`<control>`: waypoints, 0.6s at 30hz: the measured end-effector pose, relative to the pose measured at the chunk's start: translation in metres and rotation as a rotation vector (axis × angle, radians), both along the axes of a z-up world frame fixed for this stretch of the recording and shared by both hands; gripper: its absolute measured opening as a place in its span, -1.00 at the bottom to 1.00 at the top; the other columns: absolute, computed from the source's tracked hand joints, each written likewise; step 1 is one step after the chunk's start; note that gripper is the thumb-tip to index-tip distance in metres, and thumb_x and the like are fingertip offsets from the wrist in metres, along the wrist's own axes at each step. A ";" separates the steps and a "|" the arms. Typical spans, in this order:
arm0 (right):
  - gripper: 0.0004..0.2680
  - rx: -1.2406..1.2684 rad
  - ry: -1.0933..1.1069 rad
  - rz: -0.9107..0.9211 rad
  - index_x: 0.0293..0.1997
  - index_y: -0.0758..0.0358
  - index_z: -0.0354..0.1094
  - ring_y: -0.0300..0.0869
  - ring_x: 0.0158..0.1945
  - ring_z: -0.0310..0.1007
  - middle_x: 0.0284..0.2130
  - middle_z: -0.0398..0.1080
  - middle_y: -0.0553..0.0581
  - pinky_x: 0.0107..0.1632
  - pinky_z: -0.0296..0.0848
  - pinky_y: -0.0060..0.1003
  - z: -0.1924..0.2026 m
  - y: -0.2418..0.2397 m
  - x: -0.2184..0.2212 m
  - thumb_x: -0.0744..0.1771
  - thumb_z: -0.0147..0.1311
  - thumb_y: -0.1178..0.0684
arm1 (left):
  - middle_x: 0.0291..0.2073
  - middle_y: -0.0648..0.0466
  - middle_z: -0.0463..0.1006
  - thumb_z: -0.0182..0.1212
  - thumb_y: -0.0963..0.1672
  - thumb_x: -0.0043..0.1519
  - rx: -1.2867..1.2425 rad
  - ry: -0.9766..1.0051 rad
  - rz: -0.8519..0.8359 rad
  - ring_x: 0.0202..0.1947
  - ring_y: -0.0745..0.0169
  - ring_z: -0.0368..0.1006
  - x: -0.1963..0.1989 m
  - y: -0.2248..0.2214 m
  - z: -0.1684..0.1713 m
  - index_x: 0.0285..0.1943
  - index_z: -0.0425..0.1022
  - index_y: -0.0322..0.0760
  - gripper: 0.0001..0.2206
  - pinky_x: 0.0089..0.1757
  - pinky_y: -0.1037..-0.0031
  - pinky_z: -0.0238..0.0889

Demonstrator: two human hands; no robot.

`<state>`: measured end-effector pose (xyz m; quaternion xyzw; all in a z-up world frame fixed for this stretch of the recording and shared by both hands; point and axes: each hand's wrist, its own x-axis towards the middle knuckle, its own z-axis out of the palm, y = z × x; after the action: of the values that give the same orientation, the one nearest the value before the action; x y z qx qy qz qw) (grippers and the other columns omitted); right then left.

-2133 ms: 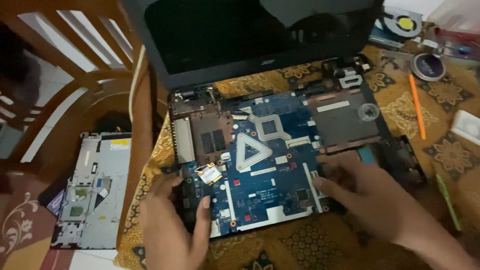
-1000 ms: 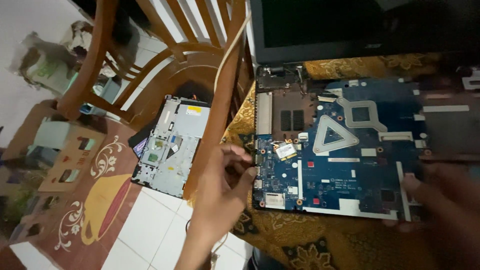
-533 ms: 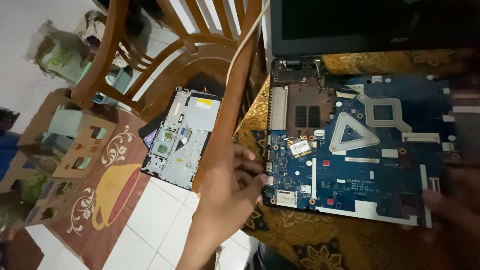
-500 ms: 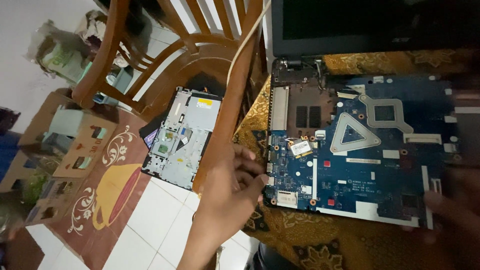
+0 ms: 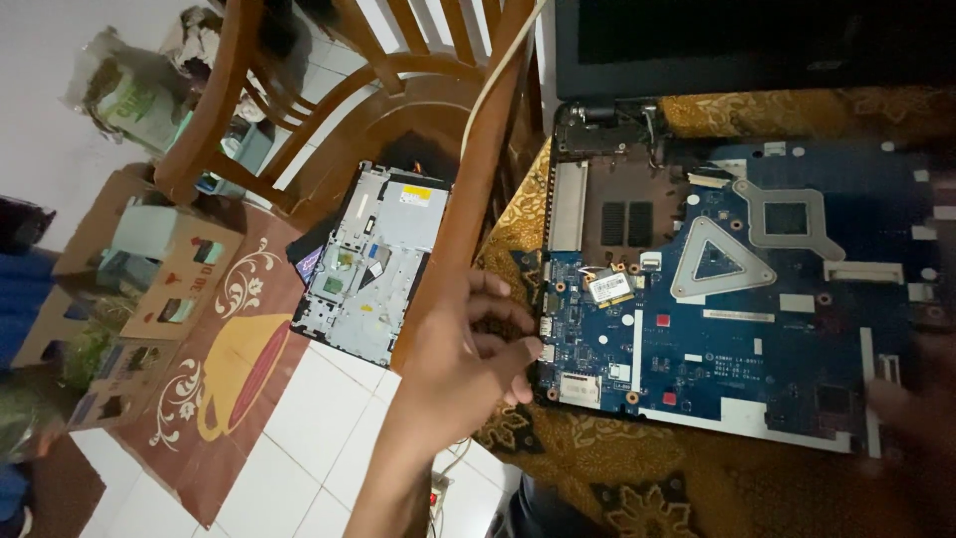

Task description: The recorder is disassembling an Acer laptop by removing the motherboard and internal components.

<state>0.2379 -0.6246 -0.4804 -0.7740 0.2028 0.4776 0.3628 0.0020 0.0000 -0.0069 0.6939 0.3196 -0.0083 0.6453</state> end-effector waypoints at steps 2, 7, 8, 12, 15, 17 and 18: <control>-0.64 -0.008 -0.002 0.024 0.19 0.30 0.28 0.18 -0.15 0.56 -0.15 0.48 0.47 -0.06 0.55 0.15 -0.005 0.025 -0.016 0.38 -0.03 -0.17 | -0.27 -0.23 0.56 0.27 -0.35 0.05 -0.034 0.004 0.005 -0.63 0.16 0.52 -0.001 0.004 -0.004 0.16 0.20 -0.40 -0.51 -0.61 0.41 0.35; -0.64 -0.027 -0.009 0.080 0.18 0.30 0.29 0.17 -0.15 0.56 -0.15 0.48 0.46 -0.06 0.55 0.14 0.013 0.082 -0.030 0.37 0.00 -0.16 | -0.33 -0.27 0.61 0.32 -0.33 0.07 -0.084 -0.046 -0.046 -0.60 0.11 0.60 -0.004 0.013 -0.009 0.07 0.25 -0.51 -0.58 -0.58 0.37 0.47; -0.64 -0.032 -0.009 0.092 0.18 0.30 0.29 0.17 -0.15 0.56 -0.15 0.48 0.45 -0.06 0.55 0.14 0.018 0.082 -0.027 0.37 0.00 -0.16 | -0.33 -0.27 0.61 0.32 -0.33 0.07 -0.085 -0.043 -0.045 -0.60 0.11 0.60 -0.004 0.014 -0.008 0.07 0.25 -0.51 -0.58 -0.58 0.37 0.47; -0.65 -0.055 -0.009 0.133 0.17 0.30 0.30 0.16 -0.15 0.56 -0.15 0.48 0.45 -0.06 0.56 0.13 0.038 0.078 -0.017 0.36 0.02 -0.15 | -0.34 -0.26 0.62 0.33 -0.31 0.07 -0.109 -0.047 -0.052 -0.59 0.12 0.61 -0.004 0.016 -0.010 0.04 0.24 -0.52 -0.60 -0.57 0.38 0.49; -0.65 -0.072 -0.013 0.168 0.16 0.30 0.31 0.16 -0.14 0.56 -0.15 0.48 0.44 -0.06 0.56 0.12 0.050 0.077 -0.009 0.36 0.04 -0.14 | -0.34 -0.25 0.62 0.34 -0.31 0.07 -0.121 -0.048 -0.051 -0.58 0.13 0.61 -0.002 0.017 -0.009 0.02 0.25 -0.52 -0.61 -0.56 0.39 0.50; -0.65 -0.084 -0.012 0.195 0.15 0.30 0.31 0.15 -0.14 0.56 -0.15 0.48 0.44 -0.06 0.56 0.12 0.055 0.077 -0.005 0.36 0.05 -0.14 | -0.35 -0.25 0.62 0.35 -0.31 0.07 -0.122 -0.041 -0.044 -0.58 0.13 0.61 -0.002 0.017 -0.009 0.01 0.26 -0.53 -0.61 -0.56 0.39 0.50; -0.66 -0.089 -0.012 0.209 0.15 0.30 0.31 0.15 -0.14 0.56 -0.15 0.48 0.43 -0.06 0.56 0.12 0.056 0.077 -0.002 0.36 0.06 -0.14 | -0.35 -0.26 0.63 0.35 -0.32 0.06 -0.124 -0.039 -0.039 -0.58 0.13 0.61 -0.002 0.018 -0.009 0.01 0.27 -0.53 -0.61 -0.56 0.40 0.49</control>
<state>0.2357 -0.5479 -0.4247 -0.8092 0.1397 0.4987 0.2777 0.0000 0.0179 -0.0159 0.6585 0.2921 -0.0270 0.6930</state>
